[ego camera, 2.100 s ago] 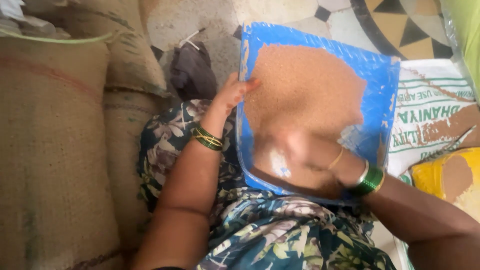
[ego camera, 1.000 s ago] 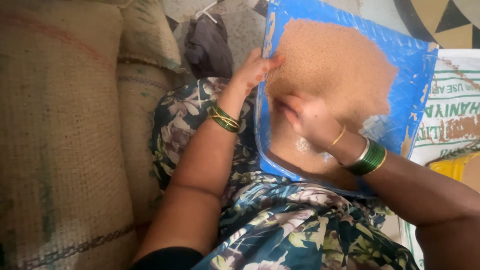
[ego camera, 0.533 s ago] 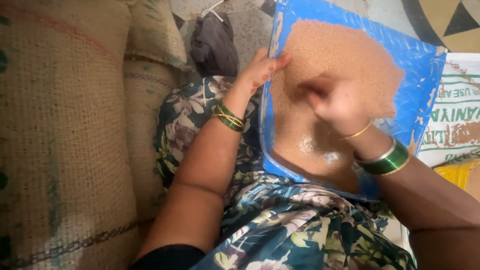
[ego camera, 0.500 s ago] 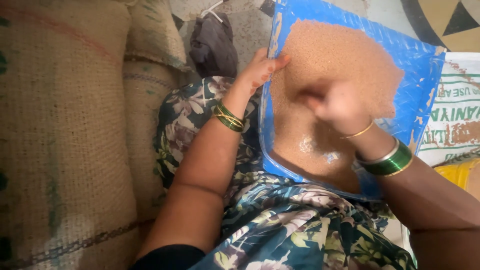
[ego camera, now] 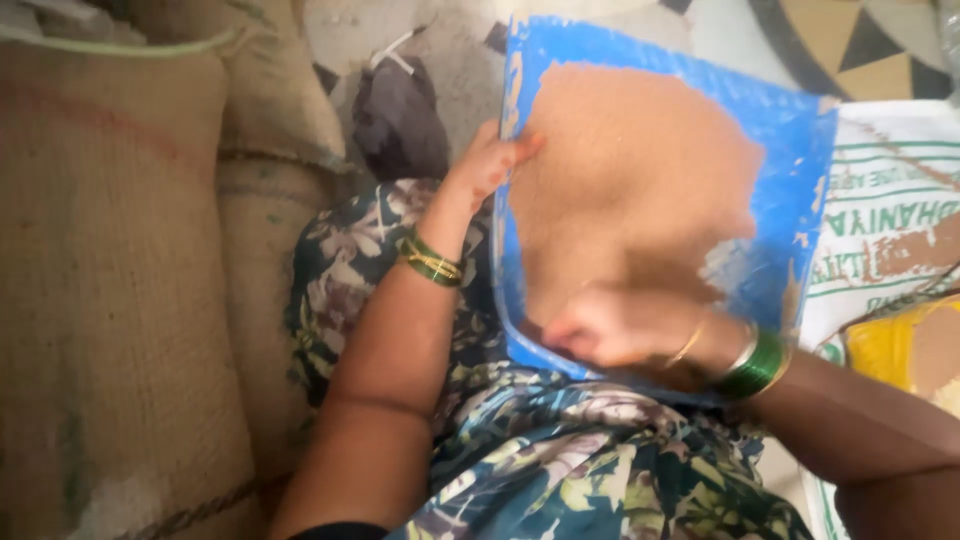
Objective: The person is manually sifting and cleaning small brown seeds in a blue plastic tray.
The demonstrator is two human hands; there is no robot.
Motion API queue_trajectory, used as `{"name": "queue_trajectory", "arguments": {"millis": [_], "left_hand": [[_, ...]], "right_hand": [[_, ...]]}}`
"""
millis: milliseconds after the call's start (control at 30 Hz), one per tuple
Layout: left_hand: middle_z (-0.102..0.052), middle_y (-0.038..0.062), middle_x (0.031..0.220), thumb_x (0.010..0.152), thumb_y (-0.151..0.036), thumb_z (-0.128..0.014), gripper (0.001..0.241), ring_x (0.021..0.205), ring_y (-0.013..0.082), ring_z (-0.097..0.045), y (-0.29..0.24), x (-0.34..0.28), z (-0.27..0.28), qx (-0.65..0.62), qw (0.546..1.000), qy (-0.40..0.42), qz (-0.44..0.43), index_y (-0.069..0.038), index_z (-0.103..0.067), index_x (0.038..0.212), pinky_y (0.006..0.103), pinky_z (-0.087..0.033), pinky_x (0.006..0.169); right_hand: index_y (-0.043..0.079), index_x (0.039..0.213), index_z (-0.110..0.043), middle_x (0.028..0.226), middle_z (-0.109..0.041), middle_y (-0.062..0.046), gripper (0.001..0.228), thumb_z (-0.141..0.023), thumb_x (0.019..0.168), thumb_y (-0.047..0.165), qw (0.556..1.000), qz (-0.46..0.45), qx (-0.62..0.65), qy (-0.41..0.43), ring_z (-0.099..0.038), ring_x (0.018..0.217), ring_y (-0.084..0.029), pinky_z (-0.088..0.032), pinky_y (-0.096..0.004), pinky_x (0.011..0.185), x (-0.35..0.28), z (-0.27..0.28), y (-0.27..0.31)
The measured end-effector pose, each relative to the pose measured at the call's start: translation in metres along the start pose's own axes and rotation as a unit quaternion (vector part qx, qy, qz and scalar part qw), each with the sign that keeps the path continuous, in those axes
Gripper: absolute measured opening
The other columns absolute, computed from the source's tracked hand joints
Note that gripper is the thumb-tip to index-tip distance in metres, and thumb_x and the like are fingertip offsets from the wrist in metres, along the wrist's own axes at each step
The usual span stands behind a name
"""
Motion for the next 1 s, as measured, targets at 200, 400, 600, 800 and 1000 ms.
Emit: {"name": "queue_trajectory", "arguments": {"millis": [200, 400, 600, 800, 1000], "left_hand": [[-0.066, -0.005, 0.087, 0.089, -0.036, -0.081, 0.028, 0.078, 0.0051, -0.059, 0.014, 0.009, 0.004, -0.012, 0.999, 0.039, -0.032, -0.010, -0.073, 0.098, 0.0250, -0.048, 0.068], [-0.065, -0.003, 0.088, 0.084, -0.037, -0.080, 0.034, 0.079, 0.0097, -0.056, -0.010, -0.010, 0.001, 0.035, 0.999, -0.021, 0.017, -0.008, -0.071, 0.100, 0.0294, -0.044, 0.065], [-0.069, -0.001, 0.098, 0.085, -0.041, -0.081, 0.045, 0.090, 0.0097, -0.061, -0.006, -0.005, 0.000, 0.002, 0.998, 0.032, -0.045, -0.004, -0.073, 0.109, 0.0282, -0.050, 0.079], [-0.059, -0.005, 0.086, 0.086, -0.041, -0.082, 0.039, 0.077, 0.0072, -0.049, -0.002, -0.006, 0.005, 0.022, 1.000, 0.004, -0.011, -0.006, -0.069, 0.100, 0.0280, -0.039, 0.063], [-0.052, -0.001, 0.081, 0.087, -0.038, -0.083, 0.037, 0.070, 0.0116, -0.040, -0.001, -0.005, 0.006, 0.027, 1.000, 0.001, 0.002, -0.006, -0.066, 0.093, 0.0313, -0.030, 0.059]], "right_hand": [[0.001, 0.101, -0.068, 0.094, -0.068, -0.023, 0.019, -0.060, 0.084, 0.003, 0.926, 0.053, -0.134, -0.348, -0.064, 0.091, -0.040, -0.052, -0.046, 0.078, 0.016, 0.034, -0.031], [0.001, 0.104, -0.070, 0.082, -0.069, -0.022, 0.027, -0.057, 0.081, 0.001, 0.926, 0.014, -0.159, -0.341, -0.067, 0.076, -0.040, -0.053, -0.048, 0.070, -0.025, 0.034, -0.043], [0.003, 0.086, -0.075, 0.079, -0.070, -0.022, 0.020, -0.063, 0.071, 0.007, 0.995, 0.008, -0.077, -0.063, -0.067, 0.079, -0.039, -0.054, -0.049, 0.071, 0.005, -0.031, -0.054], [-0.003, 0.131, -0.061, 0.101, -0.067, -0.026, 0.060, -0.059, 0.071, -0.001, 0.891, -0.131, -0.182, -0.395, -0.066, 0.078, -0.041, -0.054, -0.045, 0.068, -0.010, 0.084, -0.099], [0.012, 0.102, -0.076, 0.103, -0.072, -0.013, 0.037, -0.052, 0.079, -0.006, 0.860, -0.024, -0.187, -0.474, -0.066, 0.102, -0.036, -0.053, -0.044, 0.093, -0.048, 0.134, -0.071]]}}
Point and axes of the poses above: each hand's wrist, its own x-axis towards the middle knuckle, its own z-axis out of the back of the hand, y = z × x, the point moved 8 cm from there along x, towards the middle knuckle
